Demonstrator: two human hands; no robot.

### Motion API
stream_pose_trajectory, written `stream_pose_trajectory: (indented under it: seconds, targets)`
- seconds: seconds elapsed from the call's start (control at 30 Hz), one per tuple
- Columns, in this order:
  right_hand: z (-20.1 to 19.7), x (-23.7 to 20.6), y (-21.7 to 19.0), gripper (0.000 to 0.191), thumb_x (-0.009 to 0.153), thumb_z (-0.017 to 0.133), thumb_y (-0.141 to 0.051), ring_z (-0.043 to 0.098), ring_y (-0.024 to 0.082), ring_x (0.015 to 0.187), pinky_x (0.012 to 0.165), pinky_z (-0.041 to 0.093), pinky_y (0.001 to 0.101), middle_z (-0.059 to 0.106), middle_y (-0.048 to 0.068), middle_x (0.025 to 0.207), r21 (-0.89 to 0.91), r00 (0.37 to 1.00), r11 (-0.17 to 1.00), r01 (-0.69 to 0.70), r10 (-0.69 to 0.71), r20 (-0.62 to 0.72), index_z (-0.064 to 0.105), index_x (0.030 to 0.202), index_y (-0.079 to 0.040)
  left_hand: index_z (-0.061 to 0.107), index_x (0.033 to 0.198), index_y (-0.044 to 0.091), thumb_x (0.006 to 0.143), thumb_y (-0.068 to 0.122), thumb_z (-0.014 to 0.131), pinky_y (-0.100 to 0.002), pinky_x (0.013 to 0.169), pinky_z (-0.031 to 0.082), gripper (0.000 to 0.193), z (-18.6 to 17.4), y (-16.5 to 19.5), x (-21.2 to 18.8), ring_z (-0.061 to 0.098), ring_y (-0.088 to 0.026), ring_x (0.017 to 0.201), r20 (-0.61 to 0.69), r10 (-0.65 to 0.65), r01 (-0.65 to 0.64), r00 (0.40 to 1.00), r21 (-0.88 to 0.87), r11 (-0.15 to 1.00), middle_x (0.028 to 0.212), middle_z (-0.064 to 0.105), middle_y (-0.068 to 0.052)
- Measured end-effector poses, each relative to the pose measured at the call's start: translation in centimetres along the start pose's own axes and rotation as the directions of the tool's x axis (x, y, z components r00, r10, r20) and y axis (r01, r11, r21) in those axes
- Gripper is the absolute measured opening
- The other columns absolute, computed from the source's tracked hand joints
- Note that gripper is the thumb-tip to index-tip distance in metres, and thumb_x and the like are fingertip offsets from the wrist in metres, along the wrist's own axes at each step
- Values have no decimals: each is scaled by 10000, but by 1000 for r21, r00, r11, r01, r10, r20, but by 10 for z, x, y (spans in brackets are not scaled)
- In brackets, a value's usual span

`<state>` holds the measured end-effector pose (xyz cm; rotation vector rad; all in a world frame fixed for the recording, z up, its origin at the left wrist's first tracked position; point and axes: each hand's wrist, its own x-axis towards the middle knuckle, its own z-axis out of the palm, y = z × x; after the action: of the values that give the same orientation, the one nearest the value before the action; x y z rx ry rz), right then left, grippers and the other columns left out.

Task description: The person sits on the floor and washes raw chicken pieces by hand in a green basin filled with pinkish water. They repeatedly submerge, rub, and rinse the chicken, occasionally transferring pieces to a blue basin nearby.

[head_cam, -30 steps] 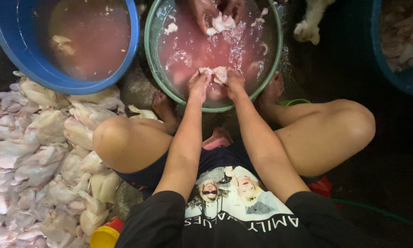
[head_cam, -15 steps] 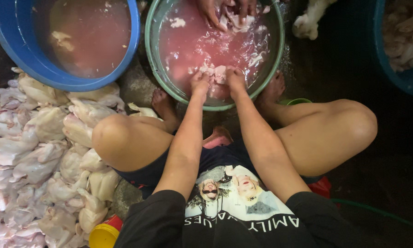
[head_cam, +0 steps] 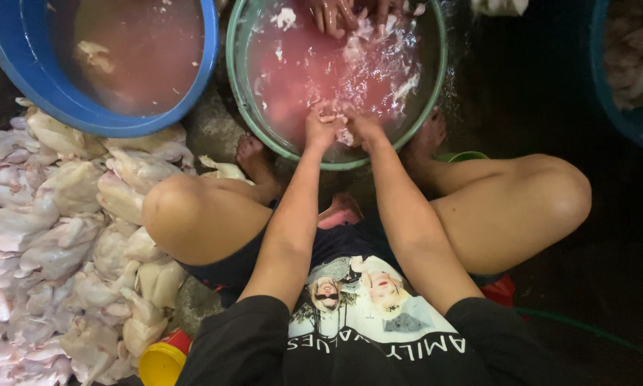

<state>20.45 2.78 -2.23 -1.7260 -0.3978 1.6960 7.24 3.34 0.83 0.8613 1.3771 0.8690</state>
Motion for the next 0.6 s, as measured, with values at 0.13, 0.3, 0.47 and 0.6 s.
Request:
stream_pose_trajectory:
  seconds: [0.13, 0.3, 0.47, 0.6]
  targets:
    - [3, 0, -3, 347, 933, 742, -326, 643, 176, 699, 589, 521, 322, 725, 68, 867, 259, 997, 965, -46, 28, 71, 739, 1044, 2, 685, 1215, -46, 833, -15, 787, -292, 681, 619, 397, -6, -9, 8, 730, -160, 798, 94, -81, 100, 992, -220, 970, 996, 766, -143]
    - [5, -9, -9, 290, 910, 761, -272, 704, 204, 747, 649, 575, 353, 755, 86, 906, 260, 998, 964, -51, 44, 33, 724, 1014, -4, 736, 1095, -55, 864, 25, 761, -290, 639, 623, 246, -9, -16, 15, 741, -160, 702, 44, -99, 105, 994, -171, 980, 888, 771, -142]
    - [4, -3, -6, 375, 992, 761, -324, 542, 228, 733, 594, 411, 385, 639, 109, 907, 45, 999, 998, -45, 45, -6, 703, 1039, 44, 763, 946, -39, 879, 95, 721, -295, 535, 516, 155, -5, -5, 2, 651, -115, 606, 42, 91, -92, 995, 37, 995, 741, 737, -84]
    - [3, 1, -2, 309, 931, 735, -261, 696, 194, 787, 641, 572, 338, 734, 97, 960, 180, 990, 982, -51, 27, 135, 713, 1078, 10, 748, 851, -20, 847, 128, 726, -330, 515, 514, 149, -5, 13, -11, 636, -117, 525, -55, 114, -92, 992, 308, 947, 640, 710, -90]
